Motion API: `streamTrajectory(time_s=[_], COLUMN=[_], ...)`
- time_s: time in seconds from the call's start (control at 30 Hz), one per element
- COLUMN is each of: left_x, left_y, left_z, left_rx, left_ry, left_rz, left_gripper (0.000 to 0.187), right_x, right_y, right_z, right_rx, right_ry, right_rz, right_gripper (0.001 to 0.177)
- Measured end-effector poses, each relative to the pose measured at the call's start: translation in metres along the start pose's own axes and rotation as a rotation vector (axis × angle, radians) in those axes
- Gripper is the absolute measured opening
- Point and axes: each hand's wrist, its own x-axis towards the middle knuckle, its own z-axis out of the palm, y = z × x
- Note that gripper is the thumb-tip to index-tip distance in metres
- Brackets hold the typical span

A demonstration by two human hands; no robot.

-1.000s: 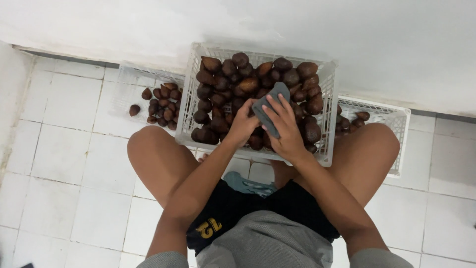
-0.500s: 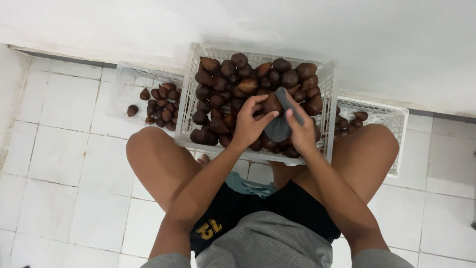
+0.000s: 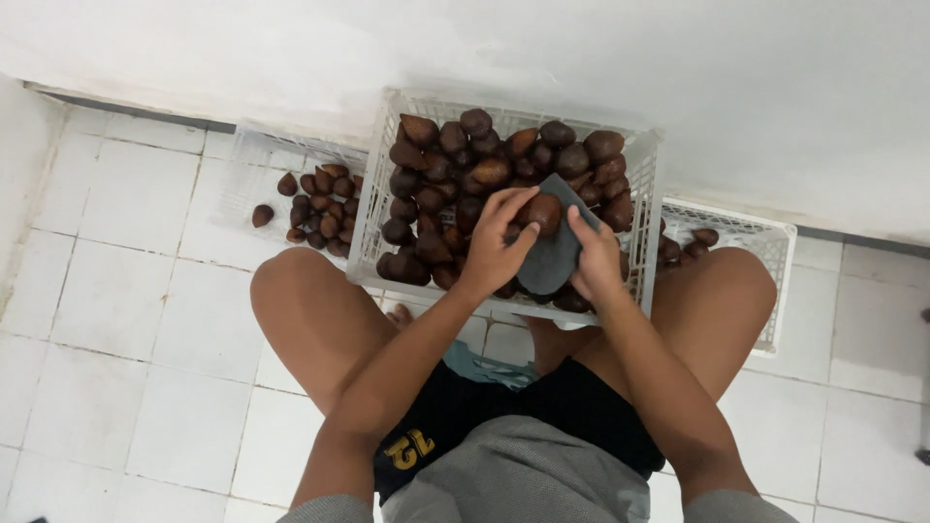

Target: Cleaning salak fruits by wiping them individually with a cloth while sitting on the floor.

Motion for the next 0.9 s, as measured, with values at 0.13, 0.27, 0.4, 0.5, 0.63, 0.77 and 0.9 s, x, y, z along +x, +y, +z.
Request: streamTrajectory(time_s=[0.13, 0.27, 0.4, 0.5, 0.63, 0.77, 0.9], left_x=[0.002, 0.0, 0.003, 0.005, 0.001, 0.002, 0.002], left_y=[-0.006, 0.003, 0.004, -0.026, -0.018, -0.02, -0.015], left_z=[0.001, -0.009, -0.016, -0.012, -0.014, -0.011, -0.012], left_rx=[0.033, -0.119, -0.095, -0.191, -0.199, -0.16, -0.129], left_ry=[0.041, 0.001, -0.009, -0.034, -0.019, -0.013, 0.012], left_rz=[-0.076, -0.176, -0.243, -0.369, -0.376, -0.355, -0.408], left_gripper=[0.043, 0.057, 0.067, 0.067, 0.071, 0.065, 0.063], right_x=[-0.008, -0.024, -0.035, -0.029, -0.018, -0.001, -0.014], right_y=[0.006, -0.006, -0.012, -0.01, -0.002, 0.016, 0.001], right_z=[0.003, 0.021, 0.039, 0.042, 0.031, 0.012, 0.025], right_rx=[-0.26, -0.502, -0.644, -0.656, -0.577, -0.402, -0.55], right_ry=[-0.038, -0.224, -0.429, -0.486, -0.467, -0.271, -0.366], right_rz=[-0.196, -0.394, -0.662, -0.748, -0.595, -0.245, -0.48], right_gripper=[0.033, 0.042, 0.046, 0.045, 0.043, 0.043, 0.044])
